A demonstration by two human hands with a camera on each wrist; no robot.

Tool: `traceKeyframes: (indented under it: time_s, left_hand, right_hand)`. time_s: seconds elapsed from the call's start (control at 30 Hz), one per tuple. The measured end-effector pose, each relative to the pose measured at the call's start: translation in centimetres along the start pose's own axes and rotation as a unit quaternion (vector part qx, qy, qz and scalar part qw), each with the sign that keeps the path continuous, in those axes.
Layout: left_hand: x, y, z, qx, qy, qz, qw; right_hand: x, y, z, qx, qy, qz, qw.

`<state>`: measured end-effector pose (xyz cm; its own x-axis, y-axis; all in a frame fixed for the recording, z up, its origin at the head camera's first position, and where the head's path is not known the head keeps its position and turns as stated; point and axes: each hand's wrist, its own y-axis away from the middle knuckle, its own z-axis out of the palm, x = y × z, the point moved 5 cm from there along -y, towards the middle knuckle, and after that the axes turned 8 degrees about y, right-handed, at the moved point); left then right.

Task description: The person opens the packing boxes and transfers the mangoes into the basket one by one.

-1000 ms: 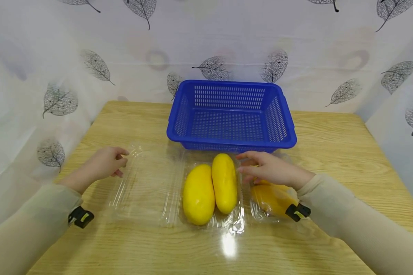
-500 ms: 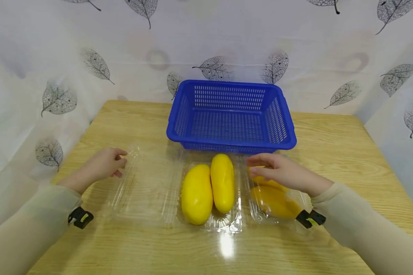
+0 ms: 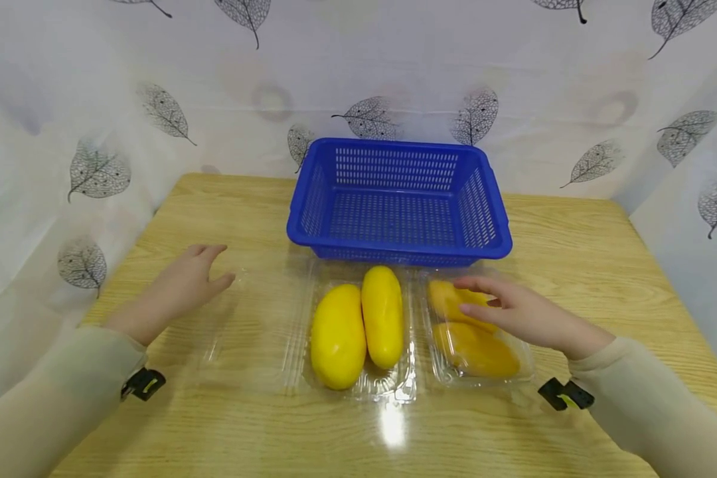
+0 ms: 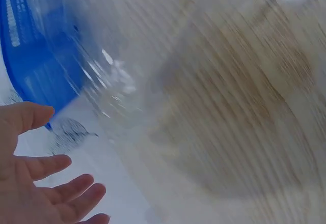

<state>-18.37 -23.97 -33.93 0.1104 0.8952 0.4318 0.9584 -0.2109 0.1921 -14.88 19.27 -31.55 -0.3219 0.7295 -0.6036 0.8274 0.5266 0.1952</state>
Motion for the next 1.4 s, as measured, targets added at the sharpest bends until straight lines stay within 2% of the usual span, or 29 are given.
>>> traceKeyframes:
  time_s: [0.03, 0.1, 0.13, 0.2, 0.27, 0.37, 0.47, 0.6, 0.77, 0.9, 1.0, 1.17, 1.3, 1.4]
  left_hand:
    - [1.0, 0.2, 0.0, 0.017, -0.010, 0.020, 0.9996]
    - [3.4, 0.8, 0.3, 0.059, -0.040, 0.084, 0.9939]
    - [4.7, 1.2, 0.5, 0.077, -0.057, 0.120, 0.9882]
    - [7.4, 2.0, 1.2, 0.106, -0.094, 0.188, 0.9719]
    - [9.6, 2.7, 2.1, 0.107, -0.116, 0.233, 0.9595]
    - [11.8, 3.1, 3.6, 0.070, -0.128, 0.252, 0.9566]
    - [12.8, 3.0, 5.1, 0.030, -0.138, 0.250, 0.9579]
    - [13.1, 2.7, 6.5, -0.007, -0.144, 0.239, 0.9602]
    - [12.8, 2.3, 7.7, -0.063, -0.137, 0.194, 0.9694]
    - [13.0, 2.2, 8.4, -0.103, -0.129, 0.164, 0.9725]
    - [13.3, 2.3, 8.7, -0.113, -0.128, 0.159, 0.9725]
    - [13.8, 2.4, 8.7, -0.103, -0.124, 0.162, 0.9736]
    - [13.9, 2.4, 8.8, -0.099, -0.102, 0.155, 0.9777]
    - [14.0, 2.4, 9.0, -0.096, -0.081, 0.147, 0.9812]
  right_hand:
    - [0.1, 0.2, 0.0, 0.001, 0.008, 0.004, 1.0000]
    - [0.1, 0.7, 0.1, 0.004, 0.027, 0.008, 0.9996]
    - [0.1, 0.9, 0.1, 0.006, 0.036, 0.009, 0.9993]
    - [0.2, 1.2, 0.3, 0.010, 0.052, 0.009, 0.9986]
    - [0.3, 1.4, 0.5, 0.013, 0.064, 0.007, 0.9979]
    - [0.6, 1.6, 0.8, 0.015, 0.072, 0.008, 0.9973]
    - [0.9, 1.8, 1.0, 0.016, 0.072, 0.009, 0.9972]
    - [1.0, 1.8, 1.3, 0.012, 0.074, 0.010, 0.9972]
    - [1.1, 1.8, 1.5, 0.011, 0.080, 0.004, 0.9967]
    - [1.1, 1.8, 1.4, 0.012, 0.083, 0.004, 0.9965]
    - [1.2, 1.8, 0.9, 0.023, 0.081, 0.014, 0.9963]
    - [1.7, 1.6, -1.0, 0.071, 0.058, 0.039, 0.9950]
    - [2.2, 1.0, -2.6, 0.116, 0.042, 0.057, 0.9907]
    - [2.7, 0.2, -3.5, 0.136, 0.051, 0.071, 0.9868]
